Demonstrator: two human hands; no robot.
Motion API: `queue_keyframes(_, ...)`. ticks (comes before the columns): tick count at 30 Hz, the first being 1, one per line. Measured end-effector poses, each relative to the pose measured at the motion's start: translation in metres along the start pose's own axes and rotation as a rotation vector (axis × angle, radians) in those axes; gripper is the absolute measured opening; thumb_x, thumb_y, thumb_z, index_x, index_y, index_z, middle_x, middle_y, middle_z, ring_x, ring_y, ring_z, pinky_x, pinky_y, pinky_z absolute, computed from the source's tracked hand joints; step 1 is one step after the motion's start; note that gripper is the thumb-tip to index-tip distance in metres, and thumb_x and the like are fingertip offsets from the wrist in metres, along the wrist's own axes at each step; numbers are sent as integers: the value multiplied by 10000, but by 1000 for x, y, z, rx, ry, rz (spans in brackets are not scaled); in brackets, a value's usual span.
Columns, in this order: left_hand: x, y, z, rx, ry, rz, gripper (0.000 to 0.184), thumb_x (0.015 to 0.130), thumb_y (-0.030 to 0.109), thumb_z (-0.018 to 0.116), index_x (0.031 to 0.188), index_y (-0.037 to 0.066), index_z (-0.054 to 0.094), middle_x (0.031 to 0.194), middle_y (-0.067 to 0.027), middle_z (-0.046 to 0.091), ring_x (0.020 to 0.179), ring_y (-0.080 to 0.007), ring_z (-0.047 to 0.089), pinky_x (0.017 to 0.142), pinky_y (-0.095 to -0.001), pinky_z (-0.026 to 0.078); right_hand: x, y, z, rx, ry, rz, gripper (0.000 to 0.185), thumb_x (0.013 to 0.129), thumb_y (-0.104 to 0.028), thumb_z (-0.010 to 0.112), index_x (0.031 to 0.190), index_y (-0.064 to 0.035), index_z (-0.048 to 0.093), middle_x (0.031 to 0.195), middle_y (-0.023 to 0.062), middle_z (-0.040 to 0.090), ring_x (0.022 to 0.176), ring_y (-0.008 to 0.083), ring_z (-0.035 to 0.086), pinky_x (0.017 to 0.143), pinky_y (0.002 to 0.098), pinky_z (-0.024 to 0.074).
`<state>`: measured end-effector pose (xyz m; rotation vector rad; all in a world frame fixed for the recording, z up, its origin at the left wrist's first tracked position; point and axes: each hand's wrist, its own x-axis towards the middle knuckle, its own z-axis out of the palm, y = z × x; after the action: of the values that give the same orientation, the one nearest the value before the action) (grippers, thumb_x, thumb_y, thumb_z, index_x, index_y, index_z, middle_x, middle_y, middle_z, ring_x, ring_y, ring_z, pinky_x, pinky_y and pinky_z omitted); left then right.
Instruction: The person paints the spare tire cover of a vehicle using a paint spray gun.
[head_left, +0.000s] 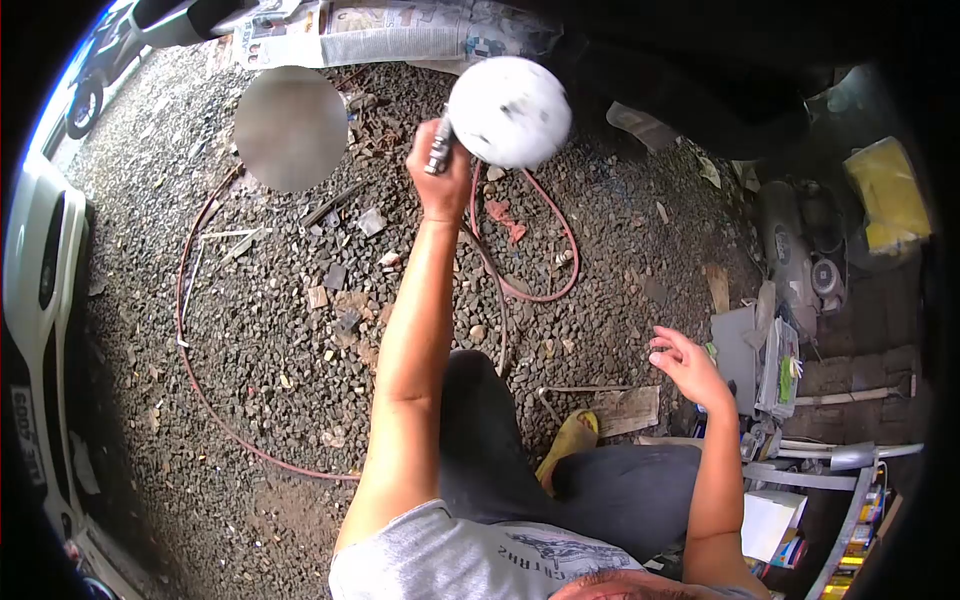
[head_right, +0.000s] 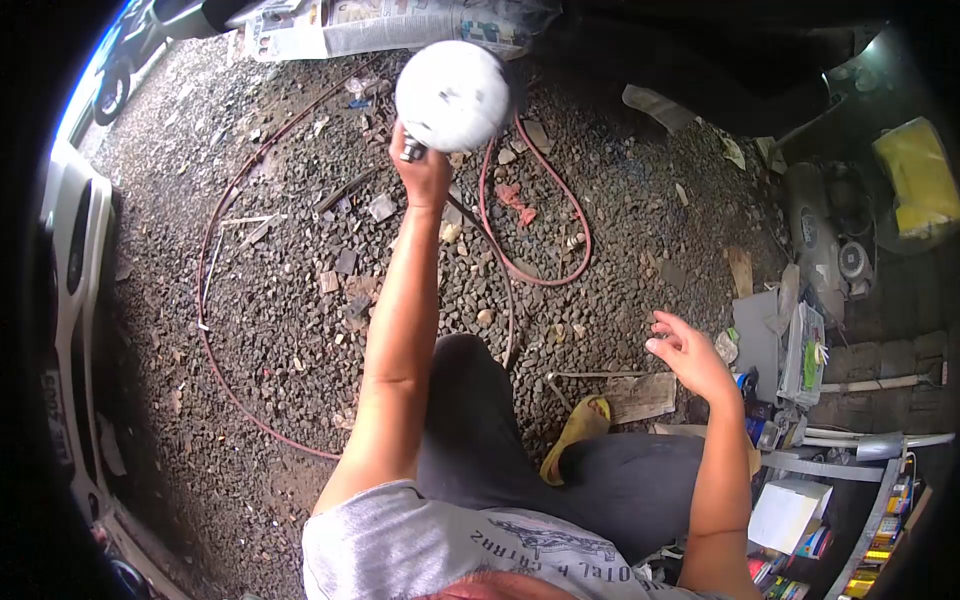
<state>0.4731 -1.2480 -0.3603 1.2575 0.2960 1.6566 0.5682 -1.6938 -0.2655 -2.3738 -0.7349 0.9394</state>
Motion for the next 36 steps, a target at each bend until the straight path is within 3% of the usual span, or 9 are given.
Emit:
queue_keyframes(6,-5,37,-7,57,-334,-14,219,874,19,621,1085,-28,661,837,-94,678,728,-143,646,697,-302,522,3,5,0,16,-15,-12,595,960,-265,703,1464,-41,480,1290,128,641,1020,166,636,877,320,519)
queue_keyframes(16,77,-9,-86,-69,181,-34,207,995,141,611,1141,15,538,882,-50,655,666,-114,571,561,-258,460,0,-10,1,-2,-4,-59,600,938,-271,713,1439,-19,500,1284,163,646,1001,195,662,876,339,531)
queue_keyframes(21,110,55,-95,167,364,9,281,1015,253,571,808,64,577,668,-25,625,511,-75,496,472,-220,359,-3,-23,1,-50,-1,-85,592,935,-258,709,1437,-20,504,1269,178,653,994,208,670,892,352,531)
queue_keyframes(23,108,64,-103,96,356,-50,190,991,182,598,834,78,589,680,-16,627,507,-71,505,435,-217,324,-3,-24,3,-34,-5,-96,587,935,-257,709,1434,-21,508,1274,180,652,995,208,670,895,352,532)
queue_keyframes(24,109,56,-114,316,271,75,214,997,235,596,845,84,585,687,2,606,505,-67,469,450,-221,317,-5,-30,4,-30,-15,-86,586,934,-260,709,1429,-13,512,1283,184,648,1006,205,669,904,349,528)
queue_keyframes(27,97,48,-137,1186,82,744,206,838,22,717,989,106,605,843,-57,674,717,-191,649,601,-330,506,-6,-41,6,-42,-30,-98,596,937,-268,705,1432,-3,504,1309,194,640,1028,217,671,920,356,523)
queue_keyframes(28,84,51,-138,958,88,368,243,833,15,722,1034,104,619,906,-87,695,798,-214,676,669,-336,530,-6,-44,6,-41,-31,-110,601,938,-272,704,1433,2,502,1317,197,636,1033,220,672,924,358,521)
queue_keyframes(30,65,69,-141,678,-10,83,316,862,67,717,1166,74,631,1039,-118,718,921,-229,707,737,-338,570,-8,-47,6,-38,-33,-131,609,940,-280,701,1434,12,497,1334,203,629,1043,226,673,931,363,518)
queue_keyframes(36,79,162,-139,288,-172,-265,352,958,273,644,1171,-7,652,935,-122,694,780,-189,672,602,-272,532,-10,-58,5,-33,-32,-200,594,931,-254,705,1423,13,505,1314,198,634,997,212,673,917,355,518)
